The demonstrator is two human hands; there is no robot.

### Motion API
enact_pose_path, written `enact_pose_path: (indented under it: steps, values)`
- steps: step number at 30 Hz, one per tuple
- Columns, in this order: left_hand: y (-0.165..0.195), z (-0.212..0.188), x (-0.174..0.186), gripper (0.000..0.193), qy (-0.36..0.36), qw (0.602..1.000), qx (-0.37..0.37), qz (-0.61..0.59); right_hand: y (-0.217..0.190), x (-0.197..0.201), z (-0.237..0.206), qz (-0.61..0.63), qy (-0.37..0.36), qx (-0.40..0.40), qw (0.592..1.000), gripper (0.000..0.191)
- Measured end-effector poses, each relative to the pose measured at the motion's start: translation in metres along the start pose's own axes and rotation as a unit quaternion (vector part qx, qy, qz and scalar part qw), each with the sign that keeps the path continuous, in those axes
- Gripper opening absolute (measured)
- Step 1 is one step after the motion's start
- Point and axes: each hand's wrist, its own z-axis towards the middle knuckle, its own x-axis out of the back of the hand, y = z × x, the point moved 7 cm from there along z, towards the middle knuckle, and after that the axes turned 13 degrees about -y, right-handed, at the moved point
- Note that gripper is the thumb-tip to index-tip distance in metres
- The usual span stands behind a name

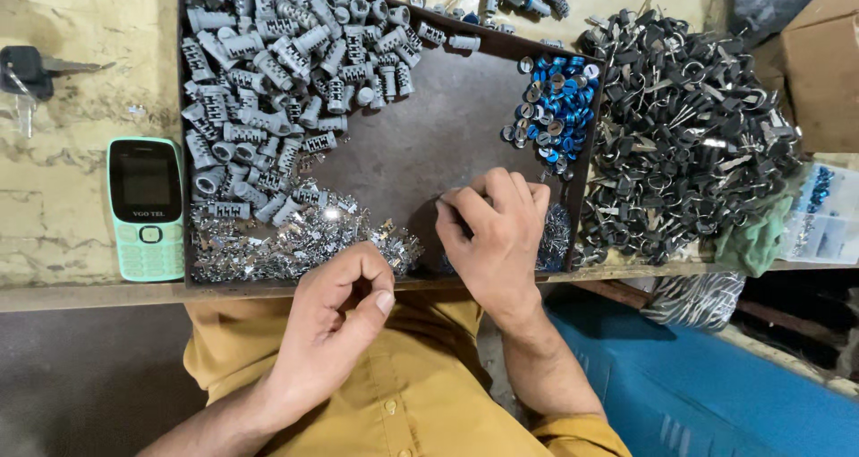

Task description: The person sits at a workbench assembling padlock cylinder components. They pick grey lock bodies from a tray, insert small metal pins and springs, press blue caps onto the cylinders by hand, and place finished assemblies onto a growing pile of completed locks beside the tray.

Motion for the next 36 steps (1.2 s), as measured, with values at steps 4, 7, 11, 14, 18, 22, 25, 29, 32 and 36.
enact_pose_path:
  steps: [4, 7, 11, 14, 18, 22, 25, 29, 32, 36]
  values:
    - [0.002, 0.0, -0.001, 0.012, 0.003, 1.0, -0.015, 0.005, 0.006, 0.0, -0.018, 0.238, -0.031, -0.061, 0.969, 0.01]
    - [0.0, -0.001, -0.001, 0.009, 0.017, 1.0, -0.01, 0.008, -0.012, -0.013, -0.044, 0.512, -0.099, 0.004, 0.853, 0.005]
    - [-0.014, 0.001, -0.013, 0.007, -0.02, 0.991, 0.046, -0.124, -0.011, -0.029, -0.066, 0.647, -0.108, -0.03, 0.754, 0.008]
    - [-0.014, 0.003, -0.018, 0.007, -0.02, 0.99, 0.027, -0.139, -0.006, -0.032, -0.071, 0.682, -0.069, -0.028, 0.728, 0.008]
    - [-0.018, 0.003, -0.023, 0.011, -0.021, 0.988, 0.039, -0.146, -0.003, -0.029, -0.074, 0.689, -0.046, -0.018, 0.723, 0.008]
    - [-0.019, 0.0, -0.023, 0.014, -0.018, 0.989, 0.041, -0.144, -0.002, -0.029, -0.076, 0.683, -0.05, -0.022, 0.728, 0.005]
    - [-0.021, -0.002, -0.023, 0.016, -0.015, 0.989, 0.049, -0.139, -0.003, -0.027, -0.077, 0.684, -0.049, -0.012, 0.728, 0.004]
    - [-0.019, -0.002, -0.023, 0.016, -0.02, 0.992, 0.045, -0.12, -0.003, -0.026, -0.078, 0.686, -0.045, -0.008, 0.726, 0.006]
    - [-0.016, -0.001, -0.024, 0.016, -0.032, 0.989, 0.037, -0.137, -0.003, -0.025, -0.079, 0.689, -0.043, 0.0, 0.724, 0.007]
    - [-0.017, -0.002, -0.024, 0.017, -0.039, 0.988, 0.055, -0.138, -0.002, -0.026, -0.08, 0.693, -0.044, 0.005, 0.719, 0.009]
